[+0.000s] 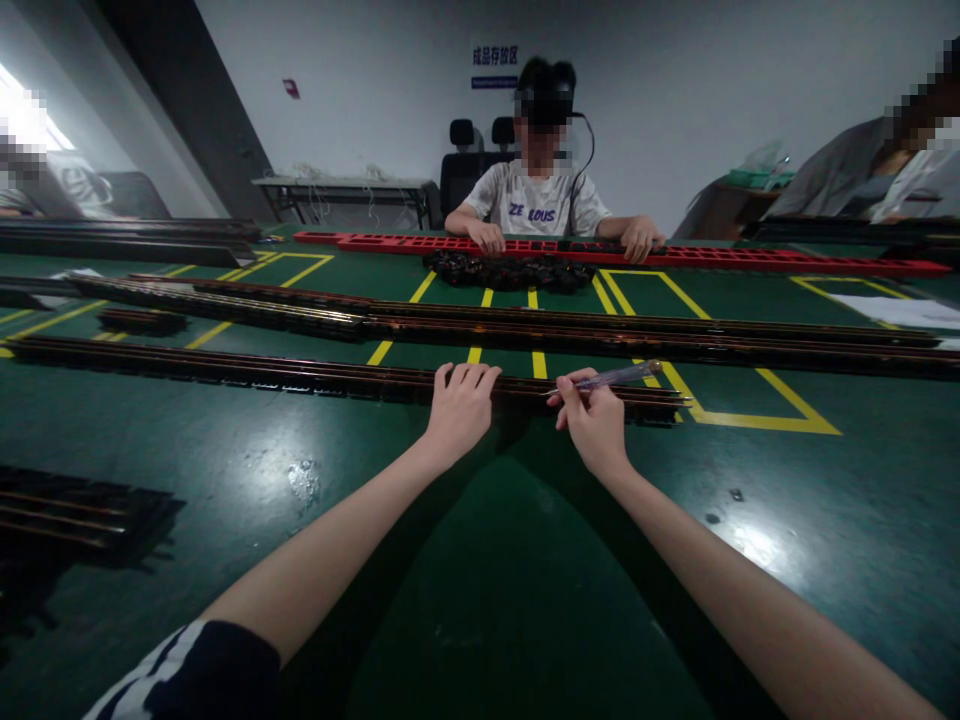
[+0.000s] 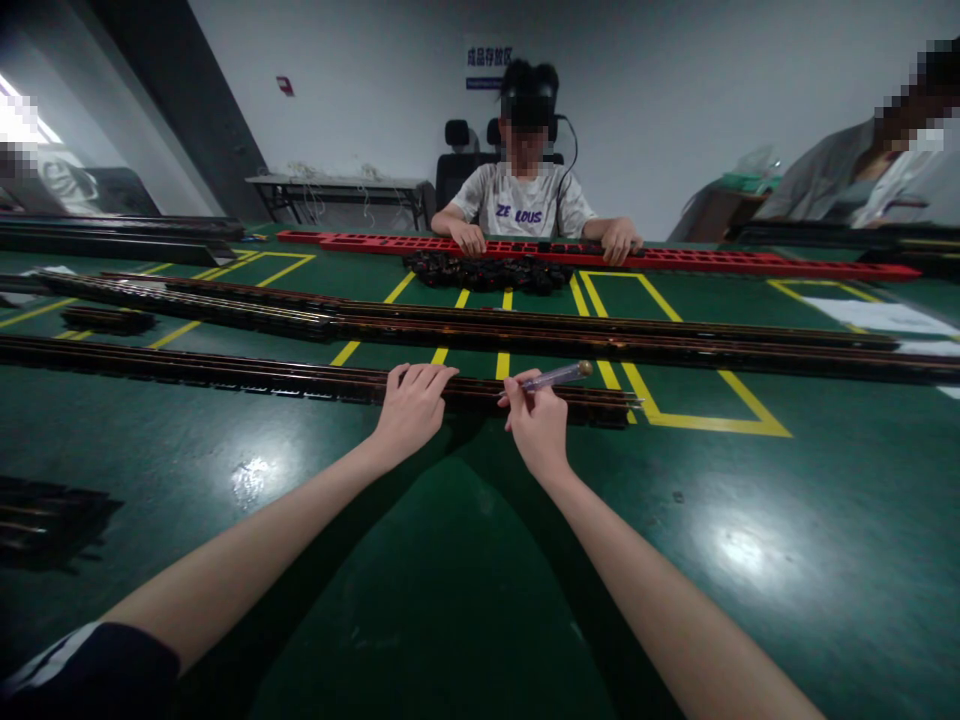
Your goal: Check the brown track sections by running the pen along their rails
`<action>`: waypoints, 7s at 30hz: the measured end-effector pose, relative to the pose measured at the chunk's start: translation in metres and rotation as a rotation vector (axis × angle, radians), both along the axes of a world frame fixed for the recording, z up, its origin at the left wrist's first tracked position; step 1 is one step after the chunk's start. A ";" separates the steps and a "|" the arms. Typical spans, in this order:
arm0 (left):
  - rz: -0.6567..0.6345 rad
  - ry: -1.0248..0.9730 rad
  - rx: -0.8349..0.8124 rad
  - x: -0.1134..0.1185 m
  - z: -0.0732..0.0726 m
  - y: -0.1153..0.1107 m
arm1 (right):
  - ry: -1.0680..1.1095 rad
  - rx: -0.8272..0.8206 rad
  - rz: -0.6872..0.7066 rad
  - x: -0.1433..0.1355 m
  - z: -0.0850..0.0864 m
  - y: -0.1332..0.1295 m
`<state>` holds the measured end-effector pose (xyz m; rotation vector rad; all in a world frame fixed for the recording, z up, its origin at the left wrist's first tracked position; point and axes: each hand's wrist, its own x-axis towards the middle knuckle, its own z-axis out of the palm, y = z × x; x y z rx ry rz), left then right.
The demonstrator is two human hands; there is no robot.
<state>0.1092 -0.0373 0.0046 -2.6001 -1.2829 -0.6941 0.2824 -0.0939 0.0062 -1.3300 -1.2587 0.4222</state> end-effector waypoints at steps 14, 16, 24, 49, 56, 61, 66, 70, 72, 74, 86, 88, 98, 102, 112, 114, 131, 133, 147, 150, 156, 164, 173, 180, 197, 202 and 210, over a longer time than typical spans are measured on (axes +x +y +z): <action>0.003 -0.011 0.000 -0.001 0.000 0.001 | 0.046 0.026 -0.077 0.000 -0.001 0.000; 0.001 -0.011 0.006 -0.001 -0.001 0.002 | 0.049 0.030 -0.077 0.000 -0.001 0.000; -0.013 -0.022 0.000 -0.002 -0.002 0.003 | 0.048 0.018 -0.041 0.001 -0.003 0.001; -0.018 -0.023 -0.003 -0.001 -0.002 0.002 | 0.075 0.100 -0.164 0.002 -0.002 0.000; -0.009 -0.024 -0.009 -0.001 0.000 0.001 | 0.091 0.064 -0.159 0.001 -0.002 0.000; -0.013 -0.015 -0.015 -0.001 0.000 0.001 | 0.102 0.025 -0.123 0.001 -0.001 0.000; -0.016 -0.012 -0.006 -0.002 -0.001 0.002 | 0.117 0.017 -0.106 0.001 -0.001 0.000; 0.024 -0.017 -0.006 -0.001 -0.001 0.002 | 0.091 0.000 -0.036 0.001 -0.002 0.000; 0.044 -0.022 -0.023 -0.001 0.000 0.002 | 0.073 -0.007 0.001 0.001 -0.002 0.001; 0.047 -0.031 -0.038 -0.001 0.001 0.002 | 0.060 -0.012 0.016 0.001 -0.002 0.001; -0.046 -0.059 -0.061 -0.003 0.000 0.003 | 0.045 -0.013 0.014 0.001 -0.001 0.000; -0.041 -0.045 -0.069 -0.003 0.000 0.004 | 0.047 -0.007 0.016 0.000 -0.001 0.000; -0.021 -0.009 -0.049 -0.002 -0.003 0.007 | 0.094 0.006 0.027 0.000 -0.001 0.001; -0.011 -0.001 -0.032 -0.002 -0.004 0.006 | 0.103 0.007 0.028 0.000 -0.002 0.002; -0.023 -0.015 0.003 0.000 -0.006 0.005 | 0.111 0.008 0.030 0.000 -0.003 0.002; -0.030 -0.015 0.007 0.000 -0.006 0.005 | 0.103 0.008 0.031 0.000 -0.002 0.002; -0.014 -0.001 0.002 0.000 -0.002 0.001 | 0.012 -0.003 0.024 0.001 -0.002 0.001; -0.007 0.006 0.004 0.000 -0.001 0.001 | 0.015 -0.003 0.020 0.001 -0.001 0.001; -0.019 -0.021 -0.039 0.000 -0.001 0.002 | 0.035 0.033 -0.005 0.000 -0.001 0.000; -0.023 -0.025 -0.042 -0.001 -0.001 0.002 | 0.044 0.045 -0.039 0.000 -0.001 0.000; -0.022 -0.028 -0.055 -0.001 0.000 0.002 | 0.051 0.022 -0.067 0.001 -0.001 -0.001; -0.020 -0.023 -0.050 -0.001 0.000 0.002 | 0.062 0.011 -0.044 0.001 -0.001 0.000; -0.015 -0.027 -0.064 -0.002 0.000 0.003 | 0.061 0.017 -0.022 0.001 -0.001 0.000; -0.013 -0.030 -0.063 -0.003 -0.001 0.003 | 0.042 0.029 -0.026 0.002 -0.003 0.001; -0.014 -0.030 -0.071 -0.003 0.001 0.002 | 0.045 0.023 -0.049 0.000 -0.001 0.000; -0.016 -0.033 -0.072 -0.002 0.001 0.003 | 0.036 0.020 -0.053 0.001 -0.001 0.000; -0.021 -0.040 -0.076 -0.003 0.002 0.002 | 0.071 0.018 -0.073 -0.001 0.000 0.000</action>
